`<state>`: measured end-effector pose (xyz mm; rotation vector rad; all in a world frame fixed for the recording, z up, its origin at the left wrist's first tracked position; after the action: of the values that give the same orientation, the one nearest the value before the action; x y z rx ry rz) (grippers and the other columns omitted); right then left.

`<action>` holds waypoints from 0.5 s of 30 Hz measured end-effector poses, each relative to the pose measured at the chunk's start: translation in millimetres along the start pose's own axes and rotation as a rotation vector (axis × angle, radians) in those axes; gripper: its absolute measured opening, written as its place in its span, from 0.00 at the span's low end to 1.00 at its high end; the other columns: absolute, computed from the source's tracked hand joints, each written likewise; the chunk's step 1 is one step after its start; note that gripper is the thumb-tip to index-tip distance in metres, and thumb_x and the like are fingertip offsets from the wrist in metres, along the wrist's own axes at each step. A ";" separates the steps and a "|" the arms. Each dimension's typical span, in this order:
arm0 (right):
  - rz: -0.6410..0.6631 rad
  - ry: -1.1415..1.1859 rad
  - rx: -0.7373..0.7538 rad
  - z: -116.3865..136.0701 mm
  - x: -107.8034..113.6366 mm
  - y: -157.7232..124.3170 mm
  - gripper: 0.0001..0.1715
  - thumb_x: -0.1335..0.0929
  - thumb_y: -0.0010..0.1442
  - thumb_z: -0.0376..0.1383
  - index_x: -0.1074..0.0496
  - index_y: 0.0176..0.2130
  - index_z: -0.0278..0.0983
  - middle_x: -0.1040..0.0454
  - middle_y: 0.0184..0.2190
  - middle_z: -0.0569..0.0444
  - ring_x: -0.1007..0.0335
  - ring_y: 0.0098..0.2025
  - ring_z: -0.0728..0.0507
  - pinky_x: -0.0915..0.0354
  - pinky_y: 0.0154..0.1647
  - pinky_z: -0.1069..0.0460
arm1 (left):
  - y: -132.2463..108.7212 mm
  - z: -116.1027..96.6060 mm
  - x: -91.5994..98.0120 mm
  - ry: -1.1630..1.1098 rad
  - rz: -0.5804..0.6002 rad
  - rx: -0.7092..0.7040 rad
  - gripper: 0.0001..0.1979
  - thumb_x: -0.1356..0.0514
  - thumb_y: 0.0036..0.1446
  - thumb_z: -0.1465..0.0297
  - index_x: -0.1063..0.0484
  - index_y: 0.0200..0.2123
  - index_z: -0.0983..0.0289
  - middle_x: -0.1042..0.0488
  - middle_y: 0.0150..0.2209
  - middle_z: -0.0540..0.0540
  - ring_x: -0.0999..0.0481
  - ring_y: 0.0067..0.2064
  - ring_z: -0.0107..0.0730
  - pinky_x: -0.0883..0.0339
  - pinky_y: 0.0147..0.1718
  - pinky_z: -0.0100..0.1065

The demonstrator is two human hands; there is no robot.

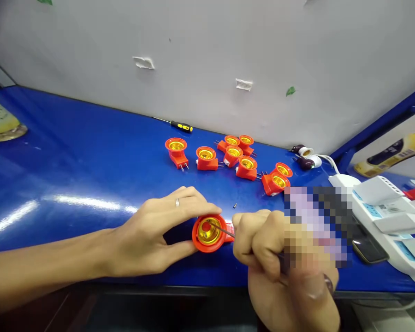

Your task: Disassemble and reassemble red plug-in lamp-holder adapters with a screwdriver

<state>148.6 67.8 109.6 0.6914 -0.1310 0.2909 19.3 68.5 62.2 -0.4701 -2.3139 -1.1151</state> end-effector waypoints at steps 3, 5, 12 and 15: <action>0.115 0.033 -0.058 -8.9 -10.1 2.9 0.32 0.43 0.69 0.53 0.51 0.21 0.37 0.52 0.13 0.58 0.49 0.16 0.50 0.44 0.16 0.52 | -0.3 -0.9 0.2 0.002 0.003 -0.024 0.19 0.38 0.58 0.77 0.33 0.53 0.68 0.24 0.39 0.55 0.28 0.41 0.33 0.30 0.45 0.37; 0.065 0.062 -0.078 -11.6 -9.1 1.3 0.32 0.42 0.68 0.53 0.51 0.21 0.37 0.53 0.14 0.58 0.50 0.16 0.50 0.46 0.16 0.52 | -0.4 -0.9 -0.4 0.004 0.013 -0.026 0.19 0.39 0.58 0.77 0.33 0.53 0.67 0.24 0.38 0.55 0.29 0.41 0.34 0.30 0.44 0.37; -0.095 0.056 -0.045 -7.5 3.6 -13.6 0.29 0.49 0.71 0.49 0.49 0.23 0.38 0.49 0.17 0.56 0.50 0.19 0.48 0.45 0.20 0.49 | -1.1 2.6 -0.6 0.007 0.002 0.024 0.21 0.40 0.58 0.79 0.34 0.54 0.65 0.25 0.40 0.56 0.28 0.42 0.35 0.29 0.45 0.37; -0.067 0.088 -0.051 -12.2 3.0 -5.2 0.30 0.48 0.70 0.50 0.51 0.22 0.38 0.54 0.15 0.58 0.54 0.17 0.50 0.49 0.17 0.52 | -0.6 1.8 -0.7 0.007 0.000 0.007 0.20 0.40 0.58 0.77 0.33 0.54 0.66 0.25 0.39 0.56 0.27 0.42 0.35 0.29 0.45 0.38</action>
<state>153.3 72.6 97.8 0.6305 -0.0314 0.2519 19.0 69.6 60.4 -0.4628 -2.3117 -1.1064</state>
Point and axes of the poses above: each hand's wrist, its own y-axis towards the middle knuckle, its own x-axis out of the back of the hand, z = x × y, the point moved 8 cm from there along y, towards the middle knuckle
